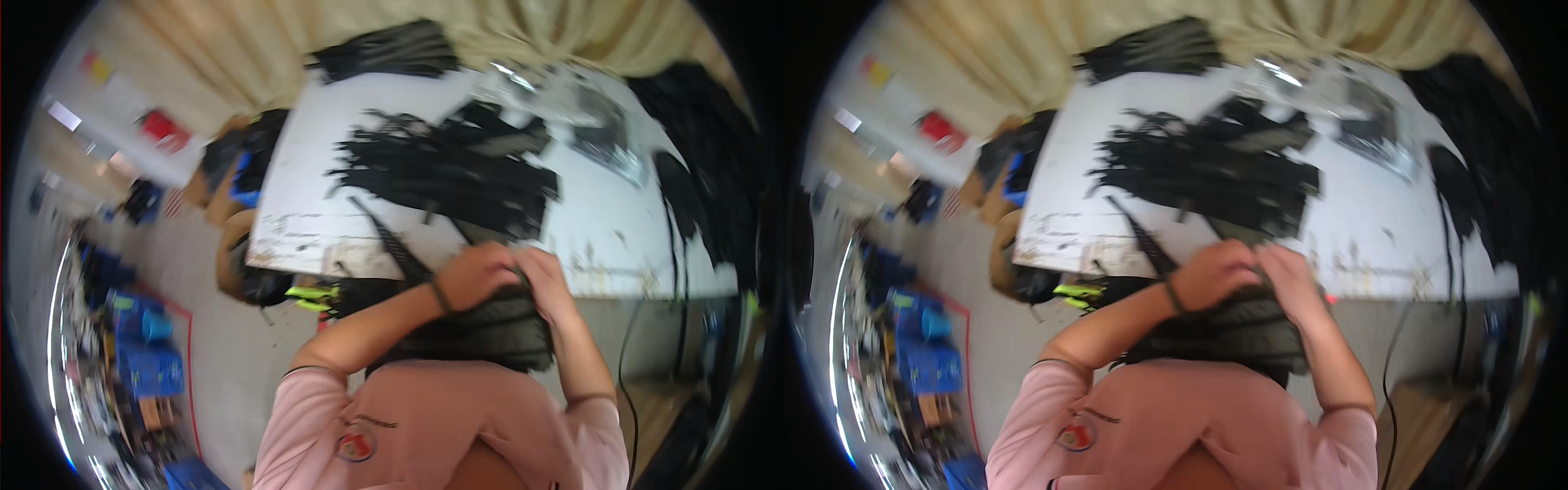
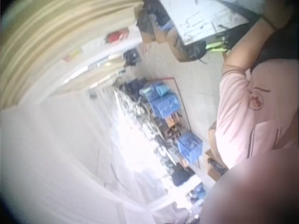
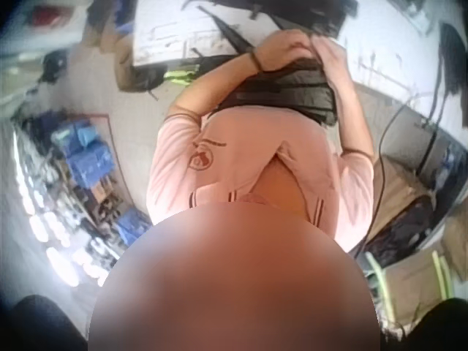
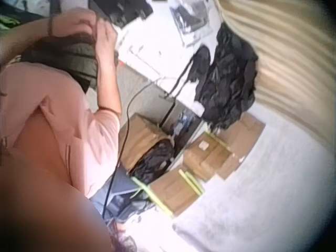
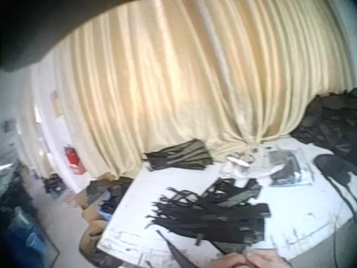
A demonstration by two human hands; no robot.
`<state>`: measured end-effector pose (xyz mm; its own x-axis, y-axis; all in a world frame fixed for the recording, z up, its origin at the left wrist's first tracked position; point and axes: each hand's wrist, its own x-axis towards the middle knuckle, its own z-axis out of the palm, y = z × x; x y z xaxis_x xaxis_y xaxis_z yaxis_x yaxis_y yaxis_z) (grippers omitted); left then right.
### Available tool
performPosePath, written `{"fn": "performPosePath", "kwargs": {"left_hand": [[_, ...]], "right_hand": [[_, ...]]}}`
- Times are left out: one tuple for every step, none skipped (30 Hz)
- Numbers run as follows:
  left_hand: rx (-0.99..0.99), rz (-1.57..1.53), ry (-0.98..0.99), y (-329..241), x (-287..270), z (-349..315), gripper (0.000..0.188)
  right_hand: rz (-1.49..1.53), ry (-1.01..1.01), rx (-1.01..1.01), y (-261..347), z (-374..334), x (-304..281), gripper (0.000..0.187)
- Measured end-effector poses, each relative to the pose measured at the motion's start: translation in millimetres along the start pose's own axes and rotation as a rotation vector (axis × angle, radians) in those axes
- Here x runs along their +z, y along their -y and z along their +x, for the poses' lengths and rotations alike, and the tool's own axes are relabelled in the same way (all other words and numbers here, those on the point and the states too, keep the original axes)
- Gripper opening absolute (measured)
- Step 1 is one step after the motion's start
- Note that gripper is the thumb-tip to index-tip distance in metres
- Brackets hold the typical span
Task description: Sorting and organizing various green and black fabric components on a production table.
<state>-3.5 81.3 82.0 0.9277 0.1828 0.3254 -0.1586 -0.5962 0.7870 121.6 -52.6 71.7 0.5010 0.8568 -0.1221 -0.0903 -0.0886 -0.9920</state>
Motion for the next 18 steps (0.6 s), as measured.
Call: {"fn": "performPosePath", "kwargs": {"left_hand": [[-0.209,-0.190,-0.004,-1,-4,0,0.018],[-0.218,-0.277,-0.023,0,-10,-2,0.015],[-0.229,-0.353,-0.046,3,-15,1,0.012],[-0.213,-0.374,-0.007,6,-17,5,0.012],[-0.240,-0.421,-0.014,7,-20,7,0.012],[-0.269,-0.462,-0.025,8,-19,11,0.013],[-0.265,-0.463,-0.016,8,-16,11,0.013],[-0.230,-0.451,-0.040,10,-14,10,0.014],[-0.195,-0.437,-0.066,11,-13,10,0.015],[-0.198,-0.437,-0.062,9,-12,10,0.015],[-0.154,-0.400,-0.052,6,-11,11,0.017],[-0.110,-0.363,-0.041,3,-11,13,0.018],[-0.113,-0.360,-0.040,2,-12,13,0.018],[-0.111,-0.365,-0.030,2,-13,13,0.019],[-0.109,-0.371,-0.020,1,-14,13,0.021],[-0.111,-0.371,-0.014,-5,-17,13,0.021],[-0.180,-0.346,0.083,-15,-20,13,0.023],[-0.248,-0.320,0.180,-20,-21,13,0.025]], "right_hand": [[0.153,0.019,0.055,6,2,1,0.020],[0.246,0.142,0.086,15,2,-10,0.020],[0.374,0.139,0.106,7,4,-19,0.019],[0.332,0.123,0.087,8,4,-23,0.018],[0.290,0.122,0.067,8,3,-25,0.016],[0.292,0.097,0.060,6,-2,-27,0.016],[0.406,0.201,0.162,4,-11,-25,0.014],[0.521,0.309,0.263,2,-16,-24,0.012],[0.524,0.307,0.259,-1,-17,-23,0.012],[0.589,0.382,0.192,-6,-19,-22,0.012],[0.654,0.458,0.125,-8,-20,-20,0.014],[0.758,0.372,0.163,-8,-23,-17,0.014],[0.761,0.374,0.163,-4,-24,-16,0.014],[0.714,0.306,0.164,1,-25,-15,0.012],[0.666,0.238,0.165,3,-25,-14,0.011],[0.670,0.234,0.164,2,-24,-14,0.011],[0.158,0.087,0.011,0,-24,-14,0.010],[-0.356,-0.061,-0.137,-2,-23,-15,0.009]]}}
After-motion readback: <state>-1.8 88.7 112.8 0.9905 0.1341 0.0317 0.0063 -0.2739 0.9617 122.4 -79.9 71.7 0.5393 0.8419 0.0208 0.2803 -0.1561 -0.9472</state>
